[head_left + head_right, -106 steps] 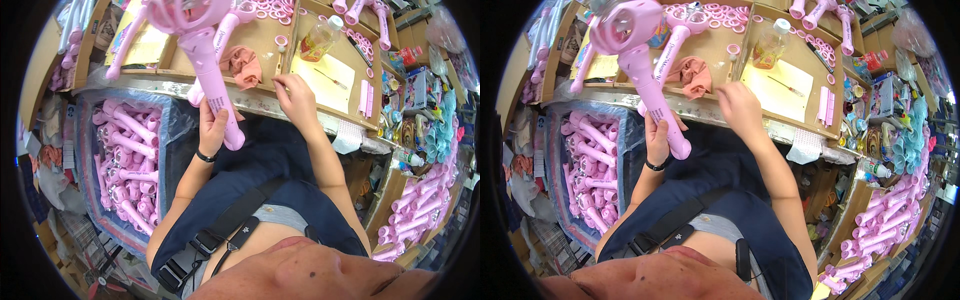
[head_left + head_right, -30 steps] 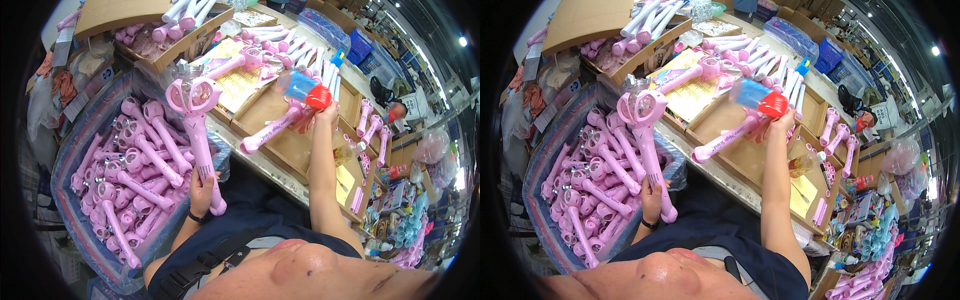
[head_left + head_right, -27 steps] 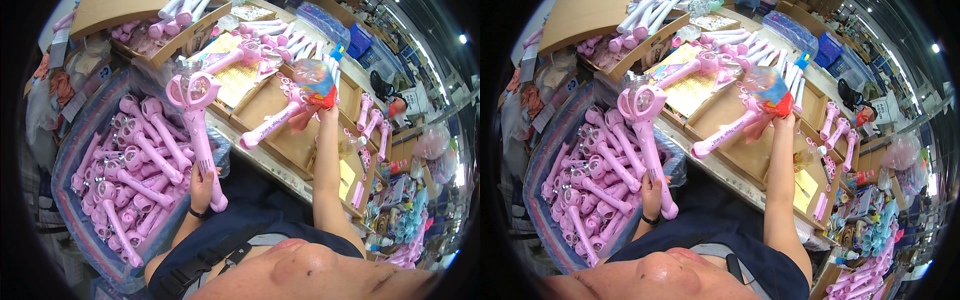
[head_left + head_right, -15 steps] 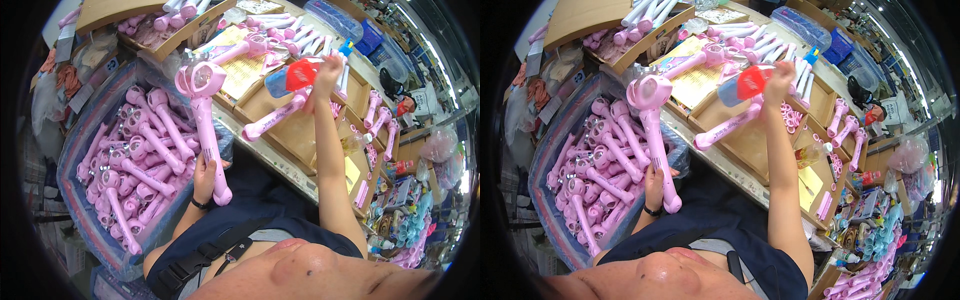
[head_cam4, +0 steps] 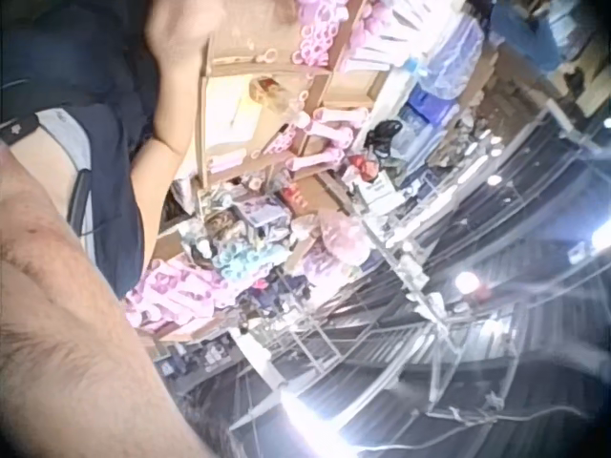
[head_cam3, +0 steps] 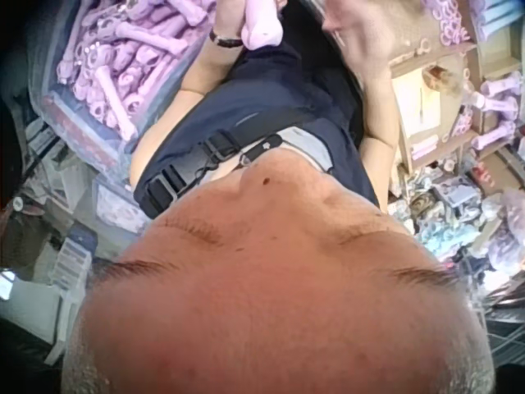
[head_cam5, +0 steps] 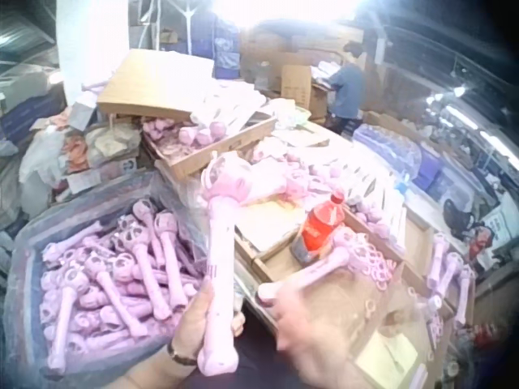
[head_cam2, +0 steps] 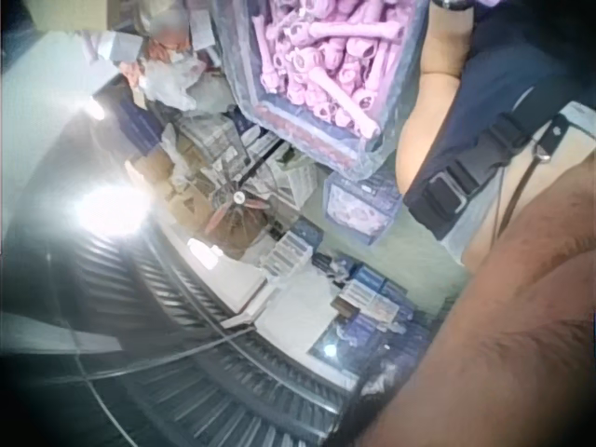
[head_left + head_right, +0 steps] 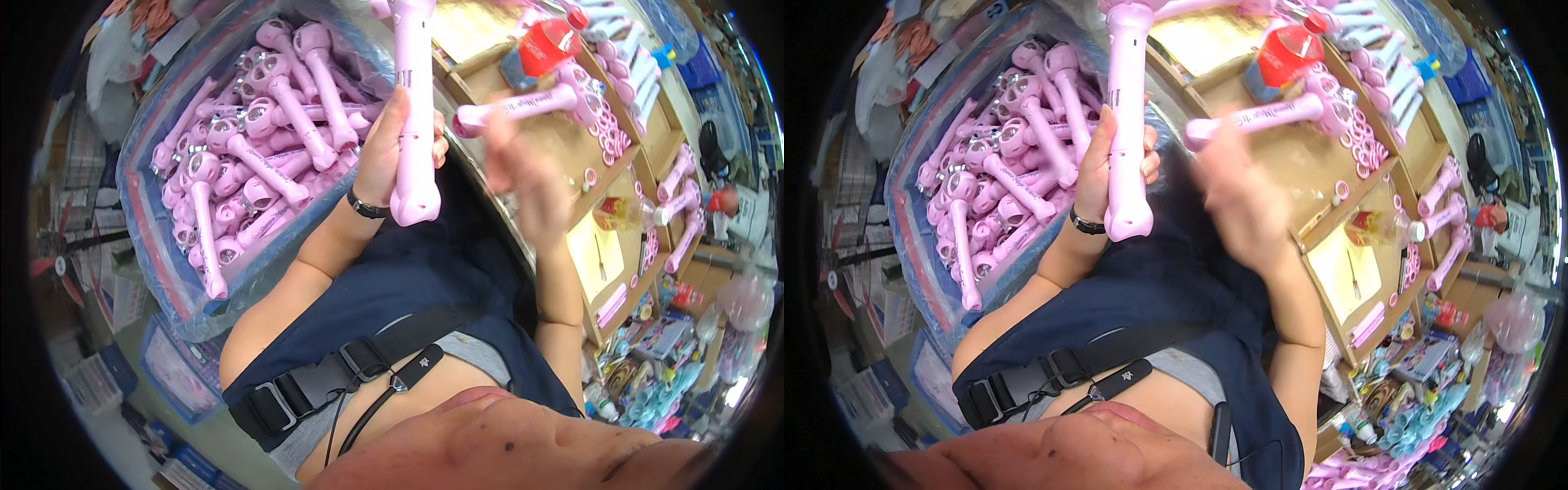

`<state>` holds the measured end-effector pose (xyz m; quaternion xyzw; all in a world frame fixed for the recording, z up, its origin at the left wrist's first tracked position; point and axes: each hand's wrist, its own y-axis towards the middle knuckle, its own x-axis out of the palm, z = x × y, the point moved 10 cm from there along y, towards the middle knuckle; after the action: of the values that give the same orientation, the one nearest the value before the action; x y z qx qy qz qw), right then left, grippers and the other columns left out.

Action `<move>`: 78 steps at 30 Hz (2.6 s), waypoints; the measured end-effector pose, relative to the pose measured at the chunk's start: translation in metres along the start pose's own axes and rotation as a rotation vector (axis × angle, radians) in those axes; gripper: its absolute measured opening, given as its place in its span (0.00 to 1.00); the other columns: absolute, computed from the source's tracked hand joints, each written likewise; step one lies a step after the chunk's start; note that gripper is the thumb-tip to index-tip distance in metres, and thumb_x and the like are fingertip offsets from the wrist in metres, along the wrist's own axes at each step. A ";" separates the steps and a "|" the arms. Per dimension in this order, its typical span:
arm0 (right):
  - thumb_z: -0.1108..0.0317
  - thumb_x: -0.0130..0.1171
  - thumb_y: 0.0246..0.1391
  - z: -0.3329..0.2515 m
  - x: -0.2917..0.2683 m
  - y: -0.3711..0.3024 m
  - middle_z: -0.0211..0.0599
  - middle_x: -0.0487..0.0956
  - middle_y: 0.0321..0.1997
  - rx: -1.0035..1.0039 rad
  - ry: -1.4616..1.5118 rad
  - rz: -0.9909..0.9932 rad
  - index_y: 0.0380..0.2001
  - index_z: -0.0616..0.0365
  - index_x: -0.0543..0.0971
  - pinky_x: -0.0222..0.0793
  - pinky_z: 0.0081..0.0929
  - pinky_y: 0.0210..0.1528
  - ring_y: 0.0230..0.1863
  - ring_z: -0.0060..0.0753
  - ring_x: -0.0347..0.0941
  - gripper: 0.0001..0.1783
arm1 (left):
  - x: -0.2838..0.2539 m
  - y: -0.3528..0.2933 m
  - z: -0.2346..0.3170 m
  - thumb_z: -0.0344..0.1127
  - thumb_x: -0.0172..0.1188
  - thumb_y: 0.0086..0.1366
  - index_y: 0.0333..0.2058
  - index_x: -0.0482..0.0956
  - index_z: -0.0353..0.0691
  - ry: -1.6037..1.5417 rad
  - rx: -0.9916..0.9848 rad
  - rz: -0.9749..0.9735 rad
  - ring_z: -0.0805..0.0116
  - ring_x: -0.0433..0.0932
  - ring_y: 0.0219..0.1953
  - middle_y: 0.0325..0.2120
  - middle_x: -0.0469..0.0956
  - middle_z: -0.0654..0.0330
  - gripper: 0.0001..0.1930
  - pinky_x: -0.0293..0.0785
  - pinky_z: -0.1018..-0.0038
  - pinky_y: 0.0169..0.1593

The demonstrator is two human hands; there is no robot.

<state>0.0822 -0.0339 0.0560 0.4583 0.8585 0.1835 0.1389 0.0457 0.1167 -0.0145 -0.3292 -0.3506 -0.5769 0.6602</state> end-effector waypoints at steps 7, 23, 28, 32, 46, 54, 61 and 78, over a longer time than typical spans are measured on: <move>0.65 0.74 0.33 -0.040 0.050 -0.072 0.29 0.68 0.16 -0.529 -0.551 -0.247 0.31 0.53 0.80 0.71 0.28 0.24 0.15 0.31 0.67 0.18 | 0.045 0.003 -0.051 0.61 0.43 0.67 0.36 0.67 0.35 -0.011 -0.187 -0.131 0.72 0.73 0.21 0.26 0.70 0.59 0.28 0.73 0.78 0.25; 0.61 0.72 0.36 -0.033 0.026 -0.078 0.26 0.69 0.16 -0.325 -0.374 -0.207 0.36 0.47 0.80 0.77 0.30 0.31 0.14 0.31 0.67 0.19 | 0.069 -0.012 -0.076 0.61 0.45 0.66 0.43 0.65 0.36 -0.011 -0.280 -0.173 0.71 0.72 0.20 0.27 0.71 0.57 0.28 0.72 0.78 0.24; 0.56 0.74 0.33 -0.049 0.023 -0.089 0.25 0.70 0.16 -0.544 -0.340 -0.105 0.38 0.50 0.80 0.75 0.26 0.30 0.17 0.30 0.69 0.25 | 0.073 -0.014 -0.078 0.61 0.44 0.66 0.45 0.65 0.37 -0.061 -0.297 -0.213 0.71 0.72 0.20 0.27 0.71 0.57 0.28 0.72 0.78 0.24; 0.59 0.72 0.36 -0.031 0.021 -0.080 0.24 0.69 0.15 -0.309 -0.297 -0.128 0.37 0.46 0.81 0.74 0.26 0.30 0.15 0.27 0.66 0.21 | 0.068 -0.016 -0.081 0.60 0.45 0.66 0.44 0.64 0.37 -0.078 -0.324 -0.182 0.71 0.72 0.20 0.26 0.71 0.57 0.28 0.72 0.78 0.24; 0.81 0.55 0.46 -0.033 -0.108 -0.074 0.44 0.77 0.38 -0.553 -1.022 0.510 0.44 0.62 0.75 0.71 0.34 0.43 0.38 0.45 0.73 0.18 | 0.026 -0.007 -0.068 0.30 0.58 0.62 0.59 0.58 0.36 0.691 0.111 -0.077 0.79 0.72 0.31 0.37 0.70 0.62 0.28 0.73 0.81 0.31; 0.71 0.59 0.50 0.080 -0.095 -0.086 0.42 0.71 0.51 0.367 -0.320 0.374 0.54 0.61 0.68 0.61 0.34 0.56 0.53 0.39 0.68 0.26 | 0.023 -0.018 -0.091 0.33 0.65 0.56 0.60 0.58 0.31 1.065 0.266 -0.220 0.63 0.73 0.49 0.49 0.71 0.48 0.36 0.68 0.72 0.52; 0.71 0.63 0.48 0.069 -0.083 -0.113 0.32 0.74 0.37 0.436 0.061 0.528 0.45 0.60 0.68 0.69 0.23 0.39 0.37 0.23 0.72 0.22 | 0.051 -0.044 -0.141 0.46 0.66 0.52 0.54 0.65 0.34 1.430 0.464 -0.754 0.46 0.69 0.48 0.46 0.70 0.44 0.35 0.64 0.62 0.55; 0.70 0.69 0.44 0.111 -0.034 -0.186 0.33 0.74 0.43 0.634 0.027 0.191 0.56 0.58 0.64 0.67 0.26 0.48 0.44 0.25 0.71 0.36 | 0.074 0.010 -0.124 0.34 0.76 0.44 0.64 0.40 0.41 0.462 0.019 -0.291 0.66 0.65 0.56 0.57 0.60 0.57 0.57 0.68 0.70 0.56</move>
<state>0.0084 -0.1366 -0.1229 0.5545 0.8279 -0.0744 -0.0398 0.0727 -0.0249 -0.0192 -0.1289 -0.2398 -0.7222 0.6359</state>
